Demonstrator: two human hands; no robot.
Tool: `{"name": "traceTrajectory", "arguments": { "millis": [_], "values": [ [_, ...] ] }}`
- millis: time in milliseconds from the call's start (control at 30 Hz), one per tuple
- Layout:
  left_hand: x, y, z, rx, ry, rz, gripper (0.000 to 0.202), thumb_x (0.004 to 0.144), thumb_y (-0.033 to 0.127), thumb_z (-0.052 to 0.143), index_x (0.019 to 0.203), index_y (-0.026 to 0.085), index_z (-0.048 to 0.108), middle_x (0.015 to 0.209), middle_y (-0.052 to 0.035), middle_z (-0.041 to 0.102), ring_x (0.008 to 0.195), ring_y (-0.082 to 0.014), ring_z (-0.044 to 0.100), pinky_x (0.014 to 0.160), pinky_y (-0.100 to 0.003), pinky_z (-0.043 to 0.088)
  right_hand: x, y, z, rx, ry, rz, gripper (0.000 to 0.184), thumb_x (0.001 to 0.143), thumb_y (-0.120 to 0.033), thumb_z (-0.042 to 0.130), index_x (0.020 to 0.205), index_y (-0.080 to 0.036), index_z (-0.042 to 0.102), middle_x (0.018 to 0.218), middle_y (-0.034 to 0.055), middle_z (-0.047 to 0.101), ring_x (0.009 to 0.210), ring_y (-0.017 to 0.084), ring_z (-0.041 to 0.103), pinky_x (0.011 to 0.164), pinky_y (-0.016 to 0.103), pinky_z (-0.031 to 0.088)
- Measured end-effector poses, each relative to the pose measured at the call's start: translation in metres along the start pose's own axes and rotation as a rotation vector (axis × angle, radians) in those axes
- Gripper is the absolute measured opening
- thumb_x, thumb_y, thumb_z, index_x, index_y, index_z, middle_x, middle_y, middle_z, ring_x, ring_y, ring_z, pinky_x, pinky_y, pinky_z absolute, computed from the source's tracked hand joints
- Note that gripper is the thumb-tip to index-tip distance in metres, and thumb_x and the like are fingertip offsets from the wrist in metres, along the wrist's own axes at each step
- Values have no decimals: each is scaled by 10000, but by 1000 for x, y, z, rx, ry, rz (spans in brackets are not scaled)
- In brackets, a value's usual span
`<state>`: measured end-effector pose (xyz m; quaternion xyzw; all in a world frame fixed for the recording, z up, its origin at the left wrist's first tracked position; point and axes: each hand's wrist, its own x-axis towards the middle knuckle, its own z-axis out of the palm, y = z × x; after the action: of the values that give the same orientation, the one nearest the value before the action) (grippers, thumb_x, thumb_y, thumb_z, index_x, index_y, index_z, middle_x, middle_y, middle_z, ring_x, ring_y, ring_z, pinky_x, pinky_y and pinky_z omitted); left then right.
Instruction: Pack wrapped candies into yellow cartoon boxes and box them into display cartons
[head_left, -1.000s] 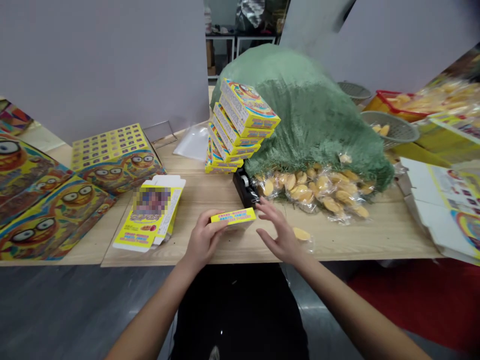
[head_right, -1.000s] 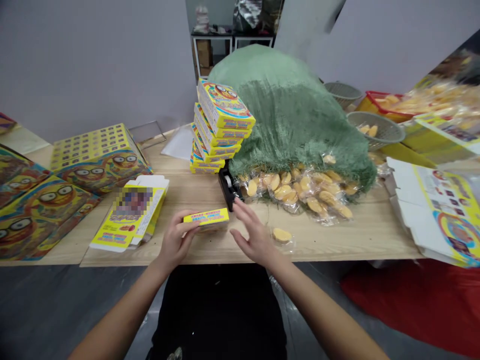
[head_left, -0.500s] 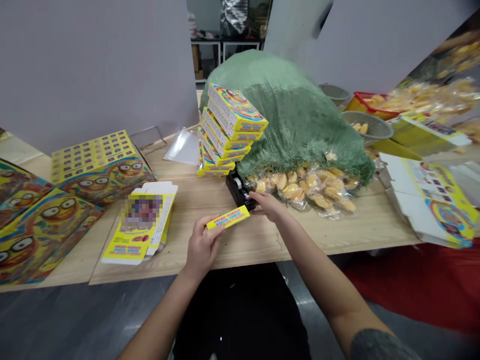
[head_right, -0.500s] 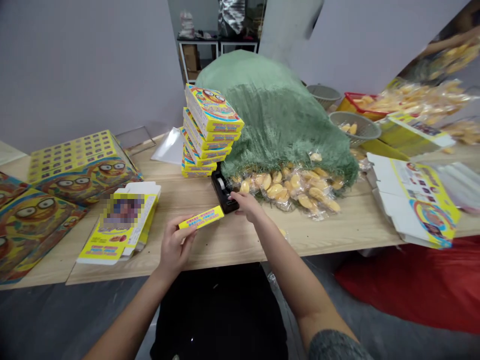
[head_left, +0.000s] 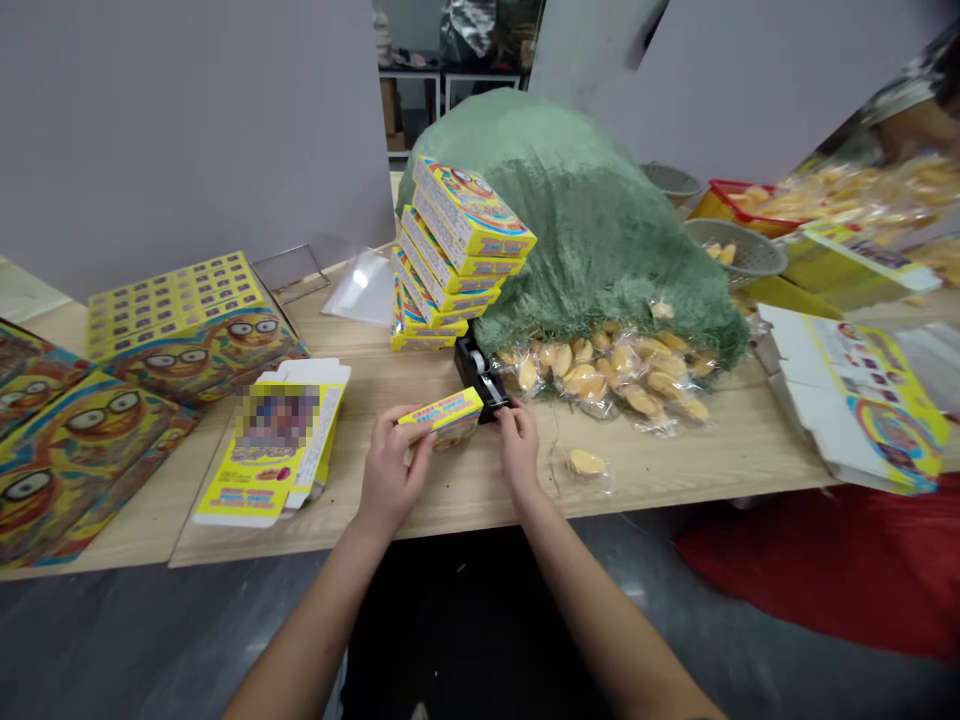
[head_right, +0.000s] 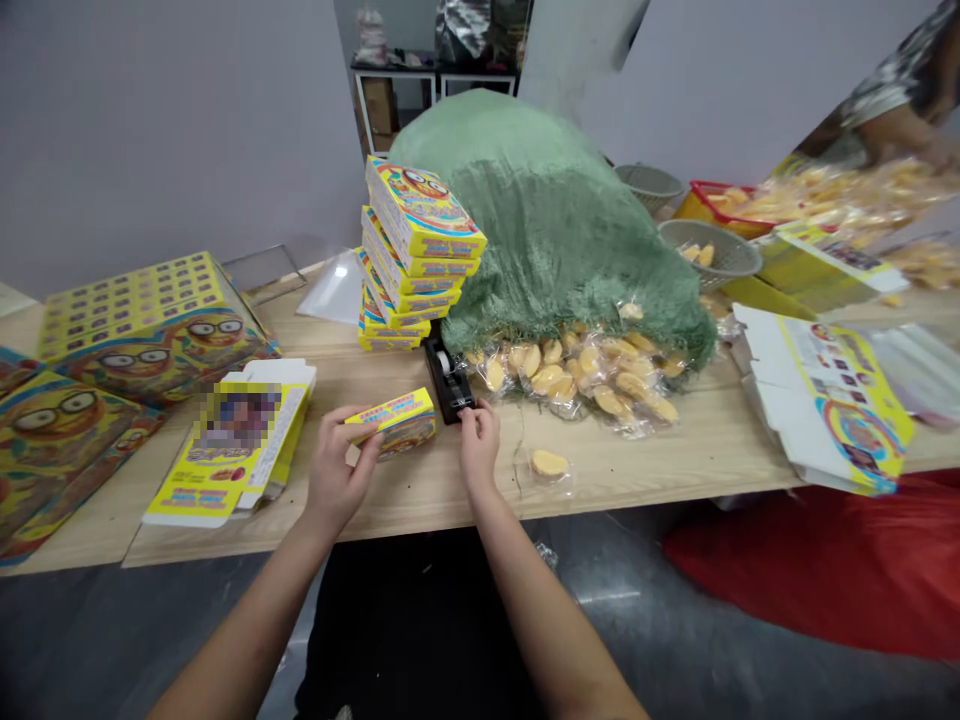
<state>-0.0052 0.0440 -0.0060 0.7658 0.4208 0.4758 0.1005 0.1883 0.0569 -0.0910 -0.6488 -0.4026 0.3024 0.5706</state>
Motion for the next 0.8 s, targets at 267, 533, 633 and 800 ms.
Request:
{"name": "traceTrajectory", "arguments": {
  "millis": [267, 533, 633, 800],
  "values": [
    [7, 10, -7, 99, -37, -6, 84, 907, 156, 525, 976, 199, 550, 1048, -51, 536, 1003, -172, 552, 870, -328, 496, -32, -50, -24, -7, 8, -39, 283, 861, -418, 531, 884, -174, 674, 837, 43, 615, 705, 160, 558, 693, 323, 479],
    [4, 15, -7, 125, -15, -18, 181, 907, 158, 523, 1078, 196, 481, 1091, -74, 555, 1031, -177, 567, 883, -330, 506, -53, -113, 4, 254, -349, -29, 641, 866, -320, 560, 1453, -202, 333, 720, -24, 585, 631, 129, 537, 601, 272, 482],
    [-1, 10, -6, 145, -4, 11, 200, 914, 165, 503, 1108, 205, 473, 1103, -77, 552, 1026, -174, 570, 850, -314, 519, -51, -114, 11, 224, -351, -22, 623, 864, -326, 557, 1433, -170, 357, 742, -3, 595, 691, 150, 565, 632, 286, 485],
    [-8, 5, -4, 357, -216, -56, 303, 909, 216, 498, 1189, 298, 582, 1216, -80, 486, 1069, -226, 534, 795, -326, 528, -48, -116, 11, 133, -322, -20, 580, 859, -341, 553, 1393, -167, 405, 736, 8, 605, 683, 171, 578, 656, 320, 488]
  ]
}}
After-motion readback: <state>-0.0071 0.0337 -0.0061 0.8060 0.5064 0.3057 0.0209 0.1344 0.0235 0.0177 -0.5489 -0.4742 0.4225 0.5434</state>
